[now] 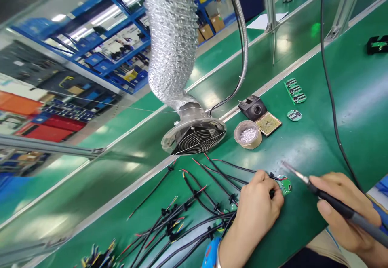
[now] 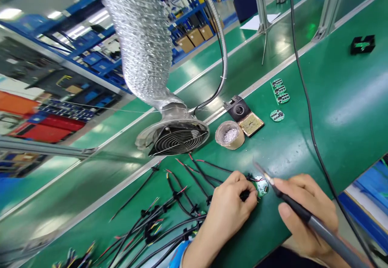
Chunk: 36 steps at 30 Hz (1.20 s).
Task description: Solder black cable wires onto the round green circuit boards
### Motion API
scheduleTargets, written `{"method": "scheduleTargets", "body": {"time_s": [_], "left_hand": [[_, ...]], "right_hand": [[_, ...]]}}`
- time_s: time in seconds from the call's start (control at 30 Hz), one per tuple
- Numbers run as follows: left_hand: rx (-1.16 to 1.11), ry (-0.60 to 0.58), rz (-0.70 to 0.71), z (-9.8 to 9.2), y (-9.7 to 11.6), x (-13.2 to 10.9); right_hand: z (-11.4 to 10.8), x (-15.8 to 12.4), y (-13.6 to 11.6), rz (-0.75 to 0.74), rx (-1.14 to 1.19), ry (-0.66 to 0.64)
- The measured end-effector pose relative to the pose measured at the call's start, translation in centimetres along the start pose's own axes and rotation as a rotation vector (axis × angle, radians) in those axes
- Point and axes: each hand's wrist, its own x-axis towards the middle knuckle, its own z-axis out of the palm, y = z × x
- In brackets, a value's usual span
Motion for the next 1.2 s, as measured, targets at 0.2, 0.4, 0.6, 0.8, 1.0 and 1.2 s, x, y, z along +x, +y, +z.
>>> {"method": "scheduleTargets", "body": {"time_s": [0.2,0.4,0.6,0.8,1.0,1.2], "left_hand": [[-0.013,0.014,0.008,-0.1,-0.5,0.1],[0.01,0.008,0.021,0.0,-0.6,0.1],[0.084,-0.022,0.018,-0.1,-0.3,0.3],[0.109,-0.04,-0.001,-0.3,-0.1,0.5],[0.093,-0.045,-0.011,-0.3,-0.1,0.6],[0.111,-0.044,-0.005,-0.2,0.1,0.6]], "right_hand": [[-0.8,1.4,-0.9,-0.006,-0.075,-0.136],[-0.1,1.1,-0.5,0.035,0.027,-0.189],[-0.3,1.6,-0.7,0.02,0.005,-0.193],[-0.1,1.7,-0.7,-0.033,0.044,-0.198],[-0.4,1.7,-0.7,-0.062,0.03,-0.195],[-0.8,2.8,-1.6,-0.054,-0.009,-0.162]]}}
